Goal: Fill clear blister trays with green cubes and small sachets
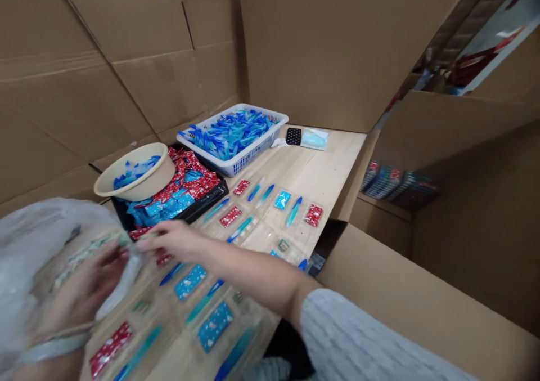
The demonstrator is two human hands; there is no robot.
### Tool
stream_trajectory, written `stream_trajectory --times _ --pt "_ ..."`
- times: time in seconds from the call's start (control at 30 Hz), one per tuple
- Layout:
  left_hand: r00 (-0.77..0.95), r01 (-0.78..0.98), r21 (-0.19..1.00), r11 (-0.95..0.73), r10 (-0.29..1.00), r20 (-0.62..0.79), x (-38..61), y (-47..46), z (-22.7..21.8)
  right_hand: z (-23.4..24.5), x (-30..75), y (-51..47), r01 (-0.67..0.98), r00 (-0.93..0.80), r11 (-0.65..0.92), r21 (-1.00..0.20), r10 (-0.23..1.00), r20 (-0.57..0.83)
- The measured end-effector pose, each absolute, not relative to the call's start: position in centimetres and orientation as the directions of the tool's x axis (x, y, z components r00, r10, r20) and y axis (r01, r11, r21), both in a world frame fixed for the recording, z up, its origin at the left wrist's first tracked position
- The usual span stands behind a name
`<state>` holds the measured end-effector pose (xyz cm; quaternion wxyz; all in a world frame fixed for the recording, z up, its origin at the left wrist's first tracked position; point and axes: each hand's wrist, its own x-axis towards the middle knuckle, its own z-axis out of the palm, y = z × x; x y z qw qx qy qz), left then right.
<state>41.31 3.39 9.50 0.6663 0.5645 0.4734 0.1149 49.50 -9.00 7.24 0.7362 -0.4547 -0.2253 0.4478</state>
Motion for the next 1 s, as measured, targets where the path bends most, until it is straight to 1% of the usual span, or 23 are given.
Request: stream_trajectory --times 0.03,0.07,0.13,0.17,0.3,0.37,0.43,0.47,0.53,0.57,0.67,0.77,0.87,0.93,1.0 --pt "0.654 0.297 0.897 0.328 0.614 -0.442 42.9 1.0 9.3 7.5 51.0 -12.5 -0.483 0.528 0.218 -0.848 0.845 -0.083" --pt "0.719 0.253 0.905 0.343 0.559 -0.413 44.6 -1.4 9.0 7.6 52.6 -16.0 -0.484 0.574 0.245 -0.84 0.813 -0.093" --pt "0.805 0.237 0.893 0.382 0.437 -0.4 47.7 -5.9 8.0 7.6 55.8 -22.5 -0.466 0.657 0.262 -0.845 0.743 -0.132" --pt "0.828 0.229 0.888 0.398 0.4 -0.392 49.0 -7.9 7.3 7.5 57.3 -25.4 -0.445 0.703 0.255 -0.859 0.693 -0.159" --pt "0.86 0.208 0.872 0.443 0.343 -0.379 52.9 -13.0 5.1 6.4 62.1 -34.2 -0.407 0.802 0.211 -0.889 0.548 -0.237" --pt "0.872 0.229 0.883 0.411 0.316 -0.373 54.4 -14.2 4.3 6.0 63.8 -36.8 -0.411 0.816 0.193 -0.891 0.513 -0.265" --pt "0.876 0.236 0.937 0.255 0.361 -0.319 56.4 -14.9 3.6 5.6 65.4 -38.4 -0.416 0.81 0.158 -0.895 0.512 -0.286" --pt "0.874 0.232 0.962 0.145 0.403 -0.272 57.7 -15.1 3.3 5.5 66.2 -38.9 -0.416 0.803 0.135 -0.899 0.518 -0.294" --pt "0.866 0.219 0.974 -0.064 0.473 -0.164 61.0 -15.7 2.4 5.1 67.8 -39.5 -0.408 0.784 0.085 -0.909 0.543 -0.301" --pt "0.861 0.215 0.967 -0.135 0.494 -0.123 62.8 -15.9 1.9 5.0 68.6 -39.7 -0.4 0.775 0.06 -0.915 0.554 -0.303" --pt "0.842 0.227 0.937 -0.265 0.537 -0.052 68.4 -16.5 0.2 4.3 70.7 -40.1 -0.348 0.76 -0.027 -0.937 0.577 -0.299" --pt "0.831 0.262 0.869 -0.42 0.557 0.019 72.3 -16.6 -1.7 3.4 72.5 -40.4 -0.218 0.756 -0.14 -0.966 0.601 -0.258" --pt "0.846 0.294 0.779 -0.554 0.53 0.057 73.9 -16.4 -3.0 2.5 73.8 -40.1 0.003 0.716 -0.303 -0.953 0.666 -0.209" --pt "0.866 0.303 0.722 -0.622 0.495 0.063 74.0 -16.2 -3.5 2.1 74.5 -39.6 0.22 0.666 -0.39 -0.894 0.73 -0.154" --pt "0.884 0.309 0.673 -0.672 0.464 0.058 73.9 -16.1 -3.7 1.8 75.0 -38.9 0.448 0.598 -0.432 -0.783 0.795 -0.097"
